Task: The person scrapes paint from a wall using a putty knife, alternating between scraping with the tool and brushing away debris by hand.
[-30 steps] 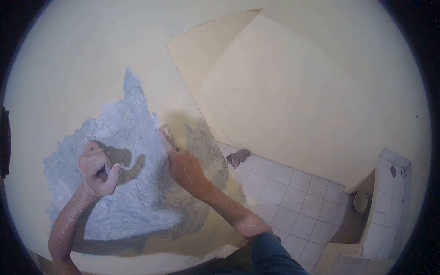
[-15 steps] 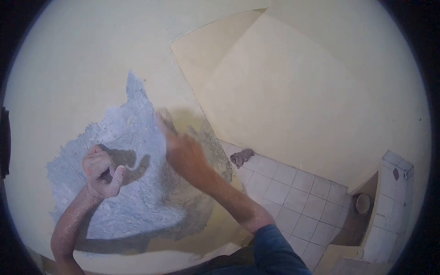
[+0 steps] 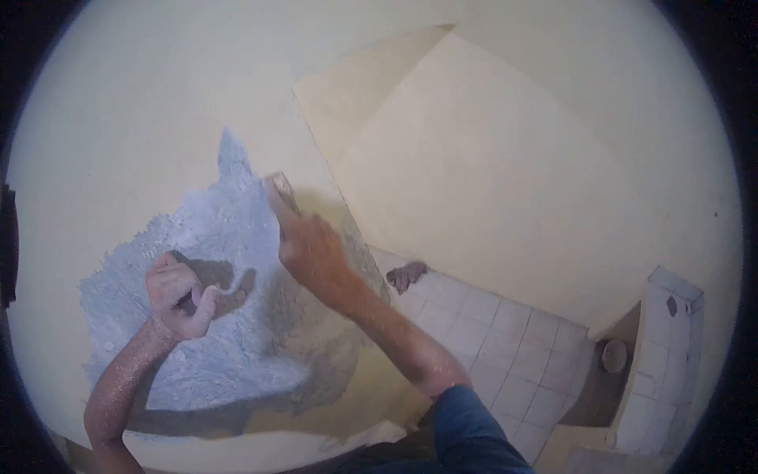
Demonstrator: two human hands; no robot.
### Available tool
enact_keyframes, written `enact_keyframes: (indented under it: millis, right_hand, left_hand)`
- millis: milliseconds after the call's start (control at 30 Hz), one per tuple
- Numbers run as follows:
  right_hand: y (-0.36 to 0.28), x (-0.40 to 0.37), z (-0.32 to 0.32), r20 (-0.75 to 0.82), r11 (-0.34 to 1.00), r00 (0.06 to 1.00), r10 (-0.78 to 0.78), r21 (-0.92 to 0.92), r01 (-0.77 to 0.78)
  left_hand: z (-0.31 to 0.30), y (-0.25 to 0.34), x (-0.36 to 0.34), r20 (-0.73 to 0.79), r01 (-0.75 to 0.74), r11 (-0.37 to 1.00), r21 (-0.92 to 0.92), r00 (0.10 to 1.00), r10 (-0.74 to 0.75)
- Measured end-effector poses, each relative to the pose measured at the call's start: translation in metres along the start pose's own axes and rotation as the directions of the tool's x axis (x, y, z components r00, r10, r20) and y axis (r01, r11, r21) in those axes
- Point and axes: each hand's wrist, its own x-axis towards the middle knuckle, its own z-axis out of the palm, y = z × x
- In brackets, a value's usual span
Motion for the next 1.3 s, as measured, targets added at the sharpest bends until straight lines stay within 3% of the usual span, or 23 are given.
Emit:
enact_keyframes:
  millis: [67,167,333,433,500,567,667,733,800,900,1033,1100,1167,1300]
  right_hand:
    - [-0.015,0.006,-0.02,0.073,0.998,0.995,0.062,-0.011,-0.061]
    - [0.009,0.001,0.016,-0.142,0.989,0.981,-0.129,-0.09,0.117]
    - [-0.005,0.012,-0.005,-0.048,0.999,0.998,-0.026,-0.041,0.024]
    - [-0.001,0.011,0.011,-0.149,0.994,0.986,-0.077,0.069,0.088]
    - [0.0,0.014,0.011,-0.161,0.993,0.982,-0.096,0.048,0.105]
    - [-0.008,0.029,-0.009,-0.105,0.993,0.991,-0.085,-0.095,0.076]
    - [-0.009,0.008,-0.008,0.051,0.997,0.996,0.076,-0.027,-0.075]
    - [-0.008,0.017,-0.002,-0.068,0.997,0.996,-0.054,0.042,0.057]
    - [-0.008,0.024,-0.005,-0.098,0.996,0.991,-0.087,0.013,0.089]
    - [-0.01,0.032,-0.019,-0.036,0.994,0.997,-0.07,-0.09,0.067]
    - [-0.005,0.025,0.001,-0.145,0.979,0.97,-0.196,0.036,0.203]
    - [-0.013,0.032,-0.005,-0.126,0.987,0.979,-0.16,0.012,0.162]
    - [-0.029,0.049,-0.03,-0.014,0.991,0.999,-0.05,-0.127,0.048]
    - [-0.019,0.027,-0.013,-0.033,0.999,0.999,-0.031,-0.007,0.031]
  left_hand:
    - [-0.002,-0.002,0.002,-0.008,-0.004,1.0,0.016,1.0,0.005]
    - [-0.002,0.0,0.003,-0.035,-0.003,1.0,-0.018,0.999,0.003]
    - [-0.001,0.0,0.003,-0.019,0.006,1.0,-0.01,1.0,-0.006]
    - [-0.002,-0.002,0.004,-0.022,-0.007,1.0,-0.014,1.0,0.007]
    - [-0.001,0.0,0.002,-0.014,-0.002,1.0,-0.01,1.0,0.001]
    - [-0.003,-0.001,0.003,0.008,-0.006,1.0,0.008,1.0,0.006]
    - [-0.003,0.0,0.003,-0.008,0.008,1.0,0.01,1.0,-0.008]
    - [-0.003,-0.001,0.004,-0.007,-0.003,1.0,0.024,1.0,0.003]
    - [-0.002,-0.001,0.005,0.007,-0.007,1.0,0.02,1.0,0.007]
    - [-0.001,0.001,0.004,-0.007,0.003,1.0,-0.005,1.0,-0.003]
    - [-0.001,-0.002,0.004,-0.035,-0.011,1.0,0.012,0.999,0.011]
    - [-0.001,0.0,0.002,-0.014,-0.008,1.0,0.008,1.0,0.008]
    - [-0.002,-0.001,0.003,-0.012,-0.005,1.0,-0.007,1.0,0.005]
    - [-0.003,-0.003,0.004,-0.008,-0.013,1.0,0.022,1.0,0.013]
